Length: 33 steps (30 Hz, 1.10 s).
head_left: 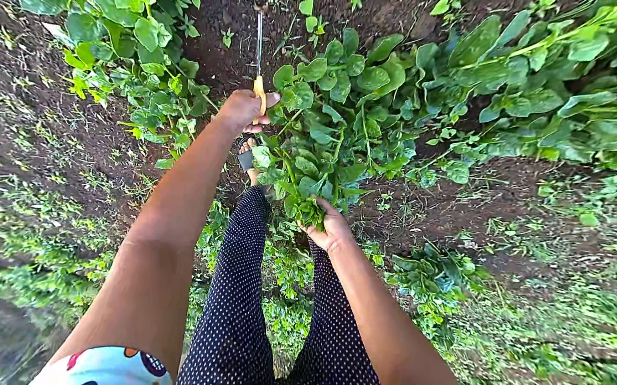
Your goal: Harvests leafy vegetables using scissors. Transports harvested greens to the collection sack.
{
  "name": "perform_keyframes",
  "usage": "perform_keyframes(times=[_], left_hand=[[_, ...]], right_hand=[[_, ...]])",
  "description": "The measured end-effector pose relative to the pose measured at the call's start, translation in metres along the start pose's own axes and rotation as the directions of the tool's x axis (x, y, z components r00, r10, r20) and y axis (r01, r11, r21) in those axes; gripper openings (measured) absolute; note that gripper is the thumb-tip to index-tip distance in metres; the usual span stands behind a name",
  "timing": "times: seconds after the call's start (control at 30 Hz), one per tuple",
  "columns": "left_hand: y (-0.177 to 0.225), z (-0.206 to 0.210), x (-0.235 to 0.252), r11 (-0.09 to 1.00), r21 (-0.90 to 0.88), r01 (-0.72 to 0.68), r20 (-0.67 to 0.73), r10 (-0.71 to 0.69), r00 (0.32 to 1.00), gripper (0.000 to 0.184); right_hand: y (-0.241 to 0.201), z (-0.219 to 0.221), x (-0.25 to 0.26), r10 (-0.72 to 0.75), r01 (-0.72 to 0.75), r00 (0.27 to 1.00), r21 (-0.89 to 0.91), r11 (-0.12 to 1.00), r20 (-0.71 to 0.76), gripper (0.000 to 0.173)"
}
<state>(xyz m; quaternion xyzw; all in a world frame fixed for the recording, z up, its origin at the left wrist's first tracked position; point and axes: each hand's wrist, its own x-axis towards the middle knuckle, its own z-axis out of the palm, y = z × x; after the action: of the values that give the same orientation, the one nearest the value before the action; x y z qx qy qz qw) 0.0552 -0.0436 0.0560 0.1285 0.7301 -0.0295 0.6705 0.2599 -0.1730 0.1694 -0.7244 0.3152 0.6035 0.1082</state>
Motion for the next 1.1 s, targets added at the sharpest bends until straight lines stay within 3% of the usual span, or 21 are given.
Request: perform_keyframes(times=[0.13,0.27,0.5,0.73,0.9,1.03,1.1], left_hand=[[0.007,0.01,0.009,0.999,0.034,0.015,-0.053,-0.013,0.999,0.048],[-0.001,0.018,-0.007,0.983,0.102,-0.155,-0.164,0.171,0.972,0.033],[-0.007,0.077,-0.091,0.888,0.372,-0.271,0.006,0.289,0.957,0.025],[-0.005,0.128,-0.127,0.656,0.658,-0.371,0.068,0.439,0.896,0.024],[-0.032,0.151,-0.129,0.436,0.73,-0.526,0.142,0.656,0.741,0.016],[-0.043,0.162,-0.127,0.23,0.781,-0.581,0.244,0.743,0.623,0.01],[-0.043,0.165,-0.126,0.141,0.8,-0.583,0.304,0.743,0.596,0.009]], right_hand=[[-0.005,-0.001,-0.002,-0.036,0.036,0.999,-0.011,0.999,0.0,0.017],[-0.009,-0.003,0.0,-0.029,0.029,1.0,-0.003,1.0,0.005,0.021],[-0.03,0.021,0.005,-0.029,0.03,0.999,0.04,0.999,-0.022,0.025],[-0.05,0.008,0.008,-0.024,-0.005,0.993,0.235,0.972,0.118,0.019],[-0.058,-0.014,0.018,0.012,-0.053,0.976,0.185,0.981,0.216,0.046],[-0.067,-0.018,0.024,0.055,-0.091,0.978,0.17,0.981,0.204,0.029],[-0.069,-0.021,0.03,0.059,-0.103,0.973,0.193,0.976,0.223,0.021]])
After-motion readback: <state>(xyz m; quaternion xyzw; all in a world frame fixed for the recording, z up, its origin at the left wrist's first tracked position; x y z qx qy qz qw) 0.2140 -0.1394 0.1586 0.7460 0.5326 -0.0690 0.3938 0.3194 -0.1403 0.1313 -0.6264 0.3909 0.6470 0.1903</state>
